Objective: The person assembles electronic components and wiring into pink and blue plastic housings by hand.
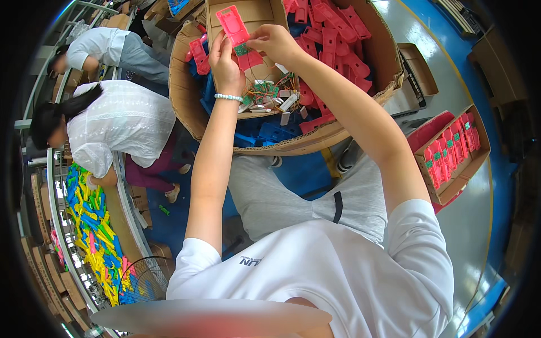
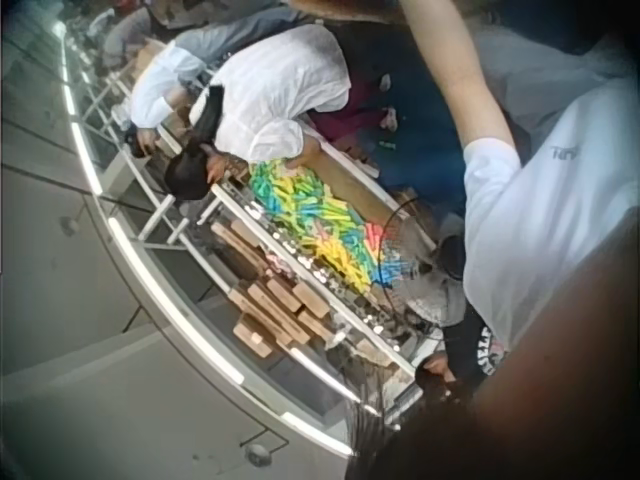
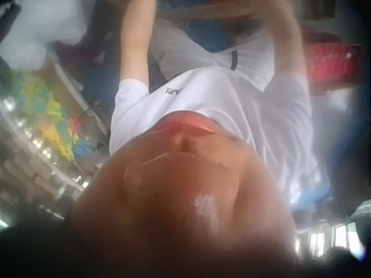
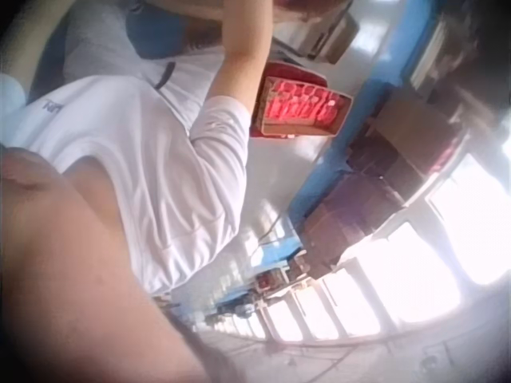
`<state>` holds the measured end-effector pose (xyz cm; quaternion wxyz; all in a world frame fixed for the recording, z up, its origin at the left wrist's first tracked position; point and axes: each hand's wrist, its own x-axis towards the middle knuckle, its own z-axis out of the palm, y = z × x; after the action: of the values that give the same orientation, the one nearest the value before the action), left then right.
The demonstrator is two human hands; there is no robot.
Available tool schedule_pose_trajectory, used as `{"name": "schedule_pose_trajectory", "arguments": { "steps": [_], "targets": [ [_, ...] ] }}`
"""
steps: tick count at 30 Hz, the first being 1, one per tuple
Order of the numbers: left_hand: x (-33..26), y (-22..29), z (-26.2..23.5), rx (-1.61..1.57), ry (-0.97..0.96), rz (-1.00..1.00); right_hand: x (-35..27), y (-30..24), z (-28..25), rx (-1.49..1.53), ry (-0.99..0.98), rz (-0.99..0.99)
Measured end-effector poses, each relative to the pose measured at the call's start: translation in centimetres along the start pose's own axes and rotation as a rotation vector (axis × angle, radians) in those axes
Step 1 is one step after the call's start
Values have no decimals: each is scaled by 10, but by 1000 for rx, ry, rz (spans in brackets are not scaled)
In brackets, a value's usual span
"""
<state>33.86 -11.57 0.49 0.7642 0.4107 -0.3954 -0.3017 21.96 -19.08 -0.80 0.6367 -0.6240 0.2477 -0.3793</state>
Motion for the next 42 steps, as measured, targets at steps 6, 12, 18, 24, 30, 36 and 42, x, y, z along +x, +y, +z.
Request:
{"name": "schedule_pose_trajectory", "arguments": {
  "steps": [6,12,18,24,30,36,42],
  "targets": [
    [2,0,-3,-83,-35,2,-1,-2,4,26,31,-31],
    [-4,7,2,-88,-82,43,-2,-3,0,114,36,-29],
    [-5,8,1,33,-100,63,-4,-9,-1,155,22,11],
    [-8,6,7,97,-121,85,-2,-2,-6,254,67,-18],
    [-4,1,0,95,-125,91,-4,-8,-5,167,-11,18],
    [3,-8,-2,-209,-95,-100,0,-6,-10,244,-3,9],
    [4,-3,-4,-287,-82,-176,-2,-9,-8,225,3,19]
  ]
}}
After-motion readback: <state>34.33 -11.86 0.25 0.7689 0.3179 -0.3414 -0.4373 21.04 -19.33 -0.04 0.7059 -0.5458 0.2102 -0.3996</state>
